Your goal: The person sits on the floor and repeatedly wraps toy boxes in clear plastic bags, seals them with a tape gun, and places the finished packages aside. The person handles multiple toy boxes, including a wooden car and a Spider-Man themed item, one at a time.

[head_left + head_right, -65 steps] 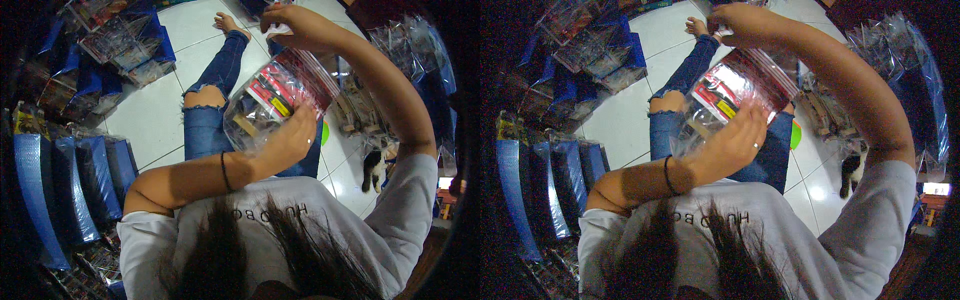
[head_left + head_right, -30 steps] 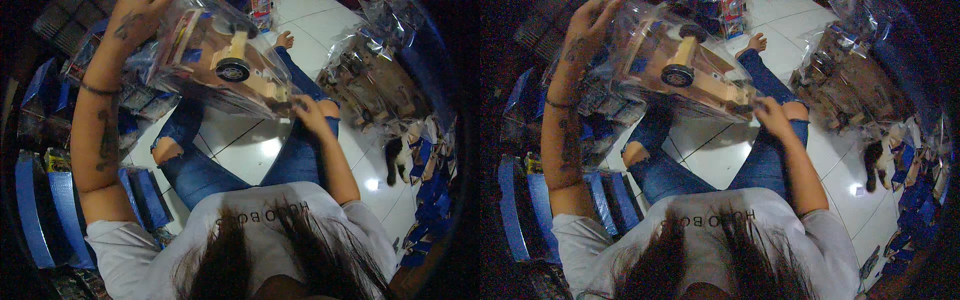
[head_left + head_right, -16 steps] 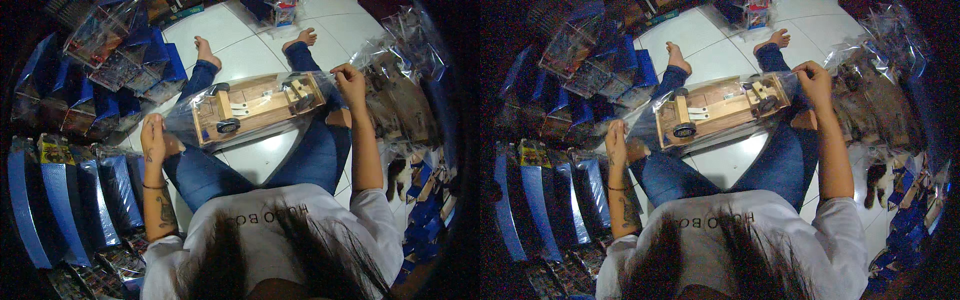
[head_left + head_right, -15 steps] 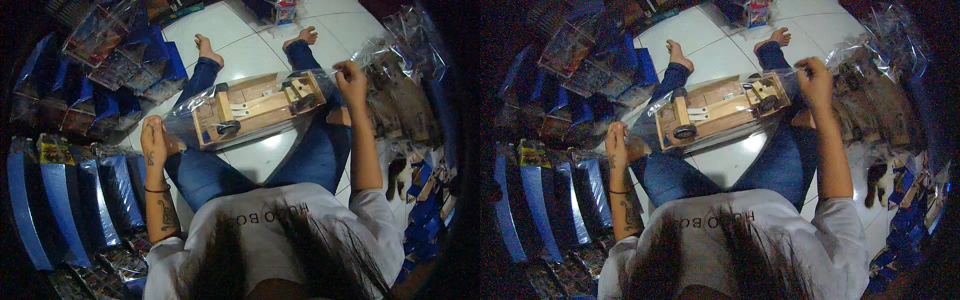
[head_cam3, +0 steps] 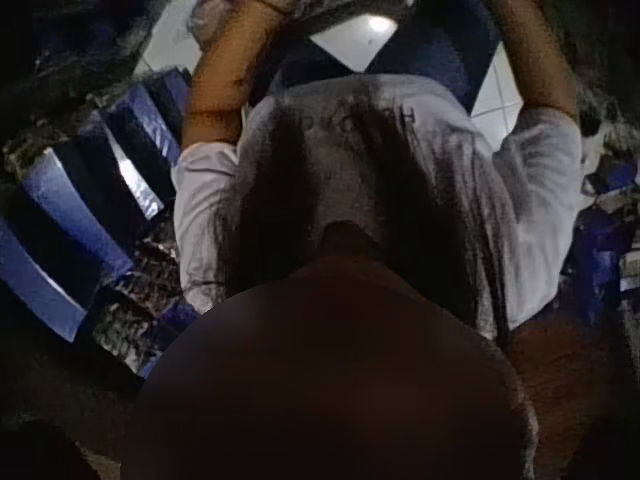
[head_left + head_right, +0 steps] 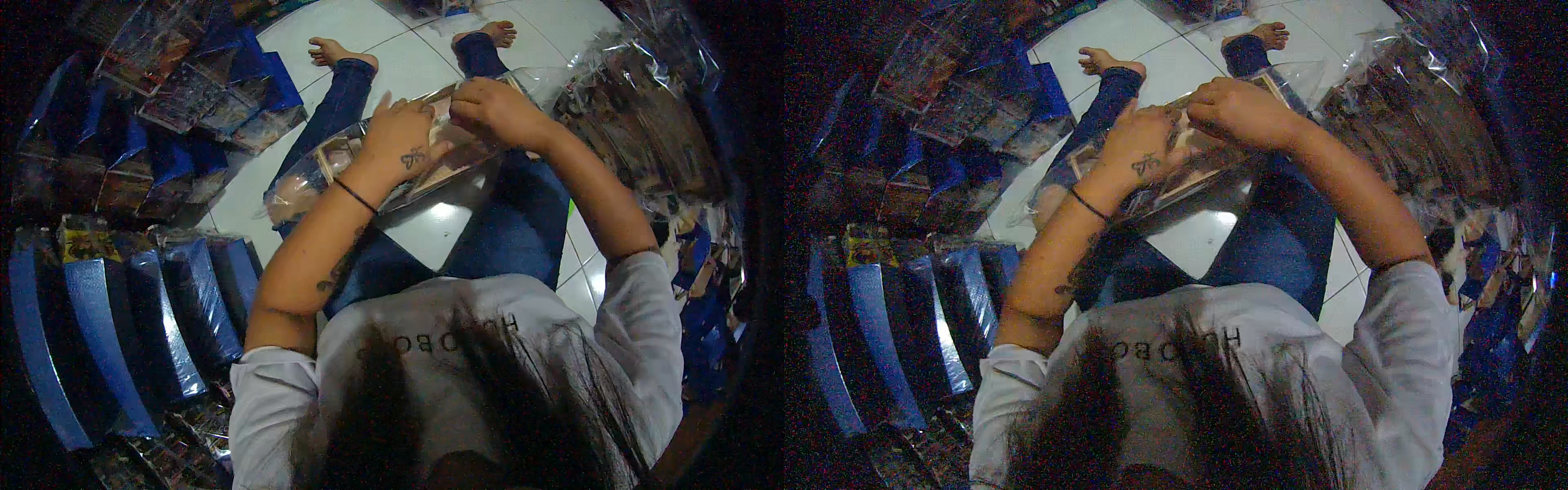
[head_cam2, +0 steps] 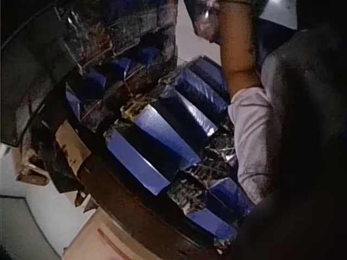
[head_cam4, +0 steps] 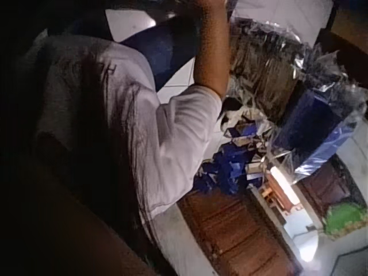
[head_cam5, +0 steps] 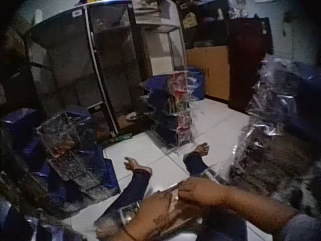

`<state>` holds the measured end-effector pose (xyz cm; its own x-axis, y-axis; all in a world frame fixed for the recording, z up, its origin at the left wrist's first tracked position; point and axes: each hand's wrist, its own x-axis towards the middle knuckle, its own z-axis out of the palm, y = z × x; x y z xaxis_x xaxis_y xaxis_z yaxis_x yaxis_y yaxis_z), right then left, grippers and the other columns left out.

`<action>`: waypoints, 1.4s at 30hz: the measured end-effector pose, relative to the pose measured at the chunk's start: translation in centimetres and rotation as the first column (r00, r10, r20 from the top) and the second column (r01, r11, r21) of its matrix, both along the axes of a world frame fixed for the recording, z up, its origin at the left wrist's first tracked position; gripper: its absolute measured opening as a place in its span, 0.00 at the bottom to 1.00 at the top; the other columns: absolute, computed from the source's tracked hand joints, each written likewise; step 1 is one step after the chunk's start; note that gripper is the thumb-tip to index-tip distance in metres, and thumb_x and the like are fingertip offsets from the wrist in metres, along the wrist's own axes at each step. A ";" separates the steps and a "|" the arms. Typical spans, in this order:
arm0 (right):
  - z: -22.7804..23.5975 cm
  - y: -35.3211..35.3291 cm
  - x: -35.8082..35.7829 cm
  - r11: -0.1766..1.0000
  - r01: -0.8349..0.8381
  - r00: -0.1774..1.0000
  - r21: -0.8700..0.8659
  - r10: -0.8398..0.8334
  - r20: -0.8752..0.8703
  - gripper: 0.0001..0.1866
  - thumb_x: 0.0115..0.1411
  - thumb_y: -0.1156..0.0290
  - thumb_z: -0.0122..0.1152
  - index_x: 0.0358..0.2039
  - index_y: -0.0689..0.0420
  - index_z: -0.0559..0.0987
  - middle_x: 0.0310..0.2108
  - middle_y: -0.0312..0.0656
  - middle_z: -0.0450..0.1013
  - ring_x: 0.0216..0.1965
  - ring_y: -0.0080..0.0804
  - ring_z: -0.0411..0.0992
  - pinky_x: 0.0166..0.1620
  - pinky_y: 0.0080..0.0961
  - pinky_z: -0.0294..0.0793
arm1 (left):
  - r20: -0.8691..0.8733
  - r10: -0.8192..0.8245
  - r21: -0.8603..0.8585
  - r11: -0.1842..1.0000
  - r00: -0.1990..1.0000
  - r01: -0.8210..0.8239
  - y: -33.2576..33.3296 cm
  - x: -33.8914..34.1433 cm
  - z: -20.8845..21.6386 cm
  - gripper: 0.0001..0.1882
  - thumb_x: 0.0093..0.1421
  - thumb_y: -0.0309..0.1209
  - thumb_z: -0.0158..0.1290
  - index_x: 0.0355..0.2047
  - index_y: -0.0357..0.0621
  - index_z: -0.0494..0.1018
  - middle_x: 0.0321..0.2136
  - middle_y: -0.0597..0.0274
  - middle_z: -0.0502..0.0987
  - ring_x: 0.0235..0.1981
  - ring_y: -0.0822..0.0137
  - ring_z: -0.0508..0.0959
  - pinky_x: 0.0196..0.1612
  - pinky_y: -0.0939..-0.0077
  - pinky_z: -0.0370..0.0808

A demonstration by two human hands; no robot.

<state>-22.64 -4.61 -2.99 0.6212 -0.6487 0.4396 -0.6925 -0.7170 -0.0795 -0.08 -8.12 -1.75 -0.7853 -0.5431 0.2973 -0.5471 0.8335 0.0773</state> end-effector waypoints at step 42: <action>3.4 14.5 -12.2 0.718 0.577 0.207 0.390 -0.590 0.780 0.28 0.57 0.68 0.59 0.58 0.60 0.65 0.54 0.46 0.67 0.49 0.32 0.70 0.50 0.26 0.69 | 0.193 -0.021 0.193 0.981 0.981 -0.017 -2.3 -2.2 -2.9 0.09 0.51 0.30 0.51 0.27 0.43 0.81 0.29 0.50 0.81 0.30 0.54 0.82 0.33 0.61 0.78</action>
